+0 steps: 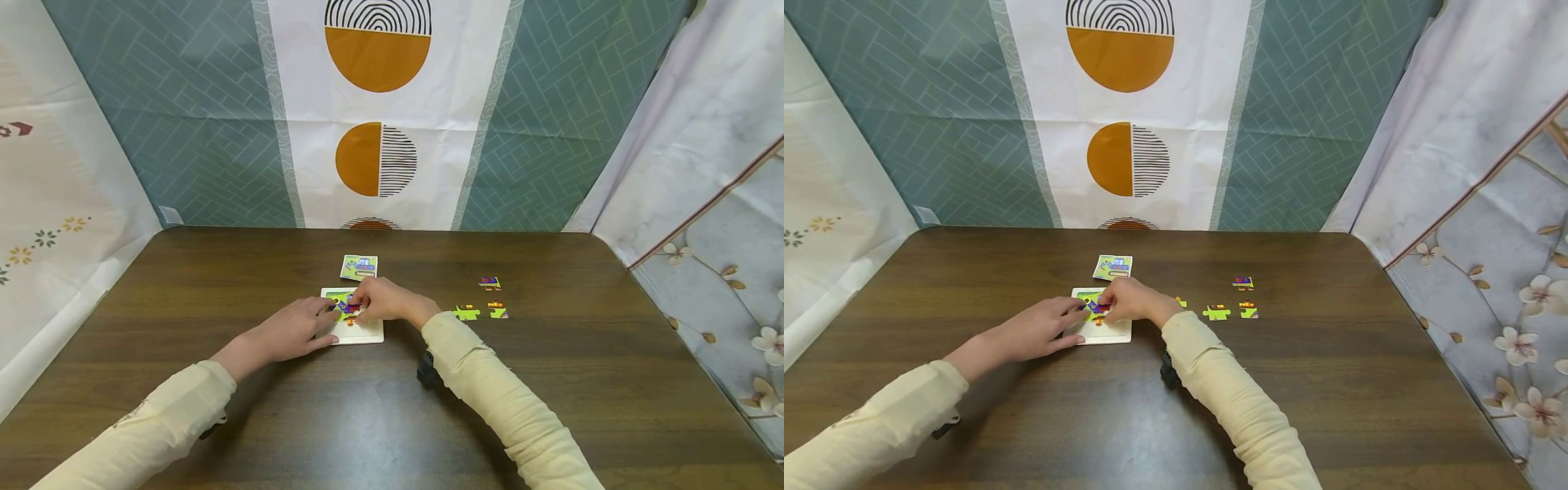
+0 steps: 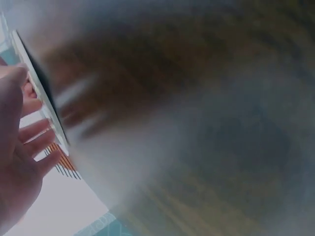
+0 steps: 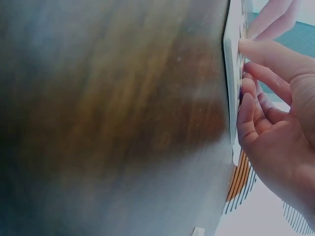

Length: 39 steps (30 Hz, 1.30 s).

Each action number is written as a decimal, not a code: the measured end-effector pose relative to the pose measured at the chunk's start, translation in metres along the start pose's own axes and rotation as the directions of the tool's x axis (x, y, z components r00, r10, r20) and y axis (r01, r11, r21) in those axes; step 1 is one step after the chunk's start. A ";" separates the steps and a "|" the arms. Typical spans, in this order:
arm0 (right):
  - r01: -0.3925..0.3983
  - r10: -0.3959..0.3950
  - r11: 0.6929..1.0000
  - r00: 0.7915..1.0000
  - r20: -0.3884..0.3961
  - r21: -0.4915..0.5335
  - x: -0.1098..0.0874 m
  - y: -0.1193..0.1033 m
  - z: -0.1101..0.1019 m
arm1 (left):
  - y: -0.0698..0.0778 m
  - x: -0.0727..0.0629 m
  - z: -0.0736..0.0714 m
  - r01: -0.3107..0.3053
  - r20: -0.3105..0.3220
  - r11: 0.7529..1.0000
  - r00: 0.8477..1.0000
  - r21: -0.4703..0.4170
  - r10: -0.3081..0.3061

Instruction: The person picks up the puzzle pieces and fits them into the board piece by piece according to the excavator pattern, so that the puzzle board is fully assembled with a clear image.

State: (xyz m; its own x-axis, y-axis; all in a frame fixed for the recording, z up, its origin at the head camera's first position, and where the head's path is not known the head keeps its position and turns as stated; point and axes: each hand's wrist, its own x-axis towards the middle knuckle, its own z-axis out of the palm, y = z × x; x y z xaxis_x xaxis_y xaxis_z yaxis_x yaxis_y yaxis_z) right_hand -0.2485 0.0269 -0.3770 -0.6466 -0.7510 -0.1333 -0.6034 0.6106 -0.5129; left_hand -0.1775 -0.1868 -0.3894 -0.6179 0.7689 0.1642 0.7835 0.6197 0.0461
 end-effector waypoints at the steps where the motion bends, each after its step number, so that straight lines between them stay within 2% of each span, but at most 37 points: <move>1: 0.002 -0.002 1.000 1.000 0.001 0.002 0.000 0.000 0.000 | 0.001 0.000 0.001 -0.015 -0.013 1.000 1.000 -0.004 0.015; 5: 0.000 0.000 1.000 1.000 0.008 0.004 0.001 0.000 0.000 | 0.004 0.000 0.002 -0.046 -0.020 0.998 0.999 -0.047 0.045; 13: -0.006 0.006 1.000 1.000 0.012 0.011 0.001 0.001 -0.001 | 0.007 -0.001 0.001 0.036 0.107 0.993 0.994 -0.111 -0.025; 20: 0.033 -0.034 0.999 0.999 -0.018 -0.017 0.000 0.003 -0.001 | 0.008 -0.001 0.002 0.066 0.155 0.991 0.987 -0.117 -0.048; 29: 0.027 -0.027 1.000 0.999 -0.023 -0.008 0.002 0.004 0.003 | 0.008 -0.001 0.004 0.064 0.148 0.990 0.988 -0.123 -0.045; 36: 0.046 -0.046 0.999 0.999 -0.025 -0.025 0.003 0.005 0.003 | 0.009 -0.002 0.007 0.103 0.133 0.984 0.988 -0.148 -0.083; 39: 0.043 -0.044 0.999 0.999 -0.030 -0.026 0.002 0.004 0.002 | 0.008 -0.002 0.008 0.088 0.113 0.986 0.991 -0.140 -0.072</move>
State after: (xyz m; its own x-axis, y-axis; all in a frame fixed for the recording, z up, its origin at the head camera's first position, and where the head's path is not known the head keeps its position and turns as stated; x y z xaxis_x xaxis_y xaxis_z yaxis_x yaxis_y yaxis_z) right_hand -0.2512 0.0271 -0.3814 -0.6332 -0.7693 -0.0853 -0.6428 0.5841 -0.4956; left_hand -0.1706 -0.1817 -0.3969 -0.6763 0.7351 0.0478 0.7277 0.6567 0.1980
